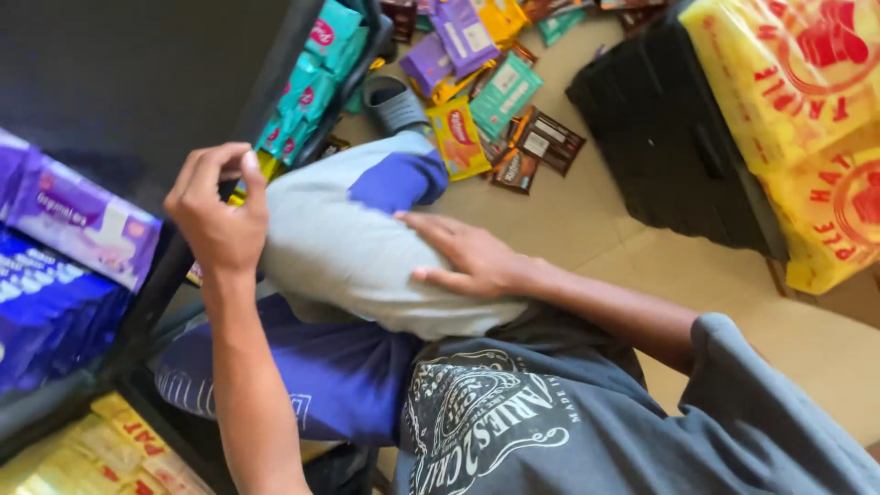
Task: Sorting and stacking various packaged snack items from a pile on the floor onto a rolling cart.
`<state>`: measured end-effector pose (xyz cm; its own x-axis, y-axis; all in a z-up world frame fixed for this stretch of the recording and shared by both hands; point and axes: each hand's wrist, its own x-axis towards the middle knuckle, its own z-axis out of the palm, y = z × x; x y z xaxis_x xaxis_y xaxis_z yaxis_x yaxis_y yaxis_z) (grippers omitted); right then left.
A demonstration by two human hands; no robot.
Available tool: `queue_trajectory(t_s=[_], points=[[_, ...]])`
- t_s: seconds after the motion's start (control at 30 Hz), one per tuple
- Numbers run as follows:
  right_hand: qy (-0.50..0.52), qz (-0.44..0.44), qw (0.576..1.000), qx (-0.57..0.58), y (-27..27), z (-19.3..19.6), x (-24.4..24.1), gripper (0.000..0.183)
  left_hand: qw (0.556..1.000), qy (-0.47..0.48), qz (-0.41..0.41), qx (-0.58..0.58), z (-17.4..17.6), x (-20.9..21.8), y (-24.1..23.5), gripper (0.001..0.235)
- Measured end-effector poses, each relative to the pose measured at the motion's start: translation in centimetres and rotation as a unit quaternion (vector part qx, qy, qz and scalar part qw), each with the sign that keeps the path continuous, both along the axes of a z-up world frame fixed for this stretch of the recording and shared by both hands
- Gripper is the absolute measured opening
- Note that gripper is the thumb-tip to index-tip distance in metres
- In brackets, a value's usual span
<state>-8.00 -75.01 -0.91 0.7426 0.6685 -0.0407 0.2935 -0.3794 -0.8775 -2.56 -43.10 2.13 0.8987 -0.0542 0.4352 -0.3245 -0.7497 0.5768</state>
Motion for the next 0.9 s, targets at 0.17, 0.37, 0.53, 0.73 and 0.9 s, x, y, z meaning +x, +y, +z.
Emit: queue_trajectory(t_s=[0.17,0.37,0.53,0.73,0.9], points=[[0.118,0.039,0.992,-0.006,0.9,-2.6,0.8,0.076,1.000,0.020,-0.003,-0.003,-1.0,0.8,-0.8,0.006],[0.233,-0.076,0.967,0.062,-0.4,-17.5,2.9,0.039,0.998,0.053,-0.007,0.029,-1.4,1.0,-1.7,0.010],[0.420,-0.256,0.862,0.122,-5.5,-32.3,6.4,0.024,0.998,0.051,0.004,0.048,-1.1,1.8,-2.1,0.009],[0.445,-0.478,0.689,0.314,-9.8,-40.7,15.9,0.043,0.996,0.058,-0.002,0.066,-2.0,2.8,-3.4,0.004],[0.375,-0.476,0.779,0.163,-8.6,-38.5,20.8,0.063,0.988,0.149,-0.041,0.017,-3.6,3.4,-4.8,0.009]])
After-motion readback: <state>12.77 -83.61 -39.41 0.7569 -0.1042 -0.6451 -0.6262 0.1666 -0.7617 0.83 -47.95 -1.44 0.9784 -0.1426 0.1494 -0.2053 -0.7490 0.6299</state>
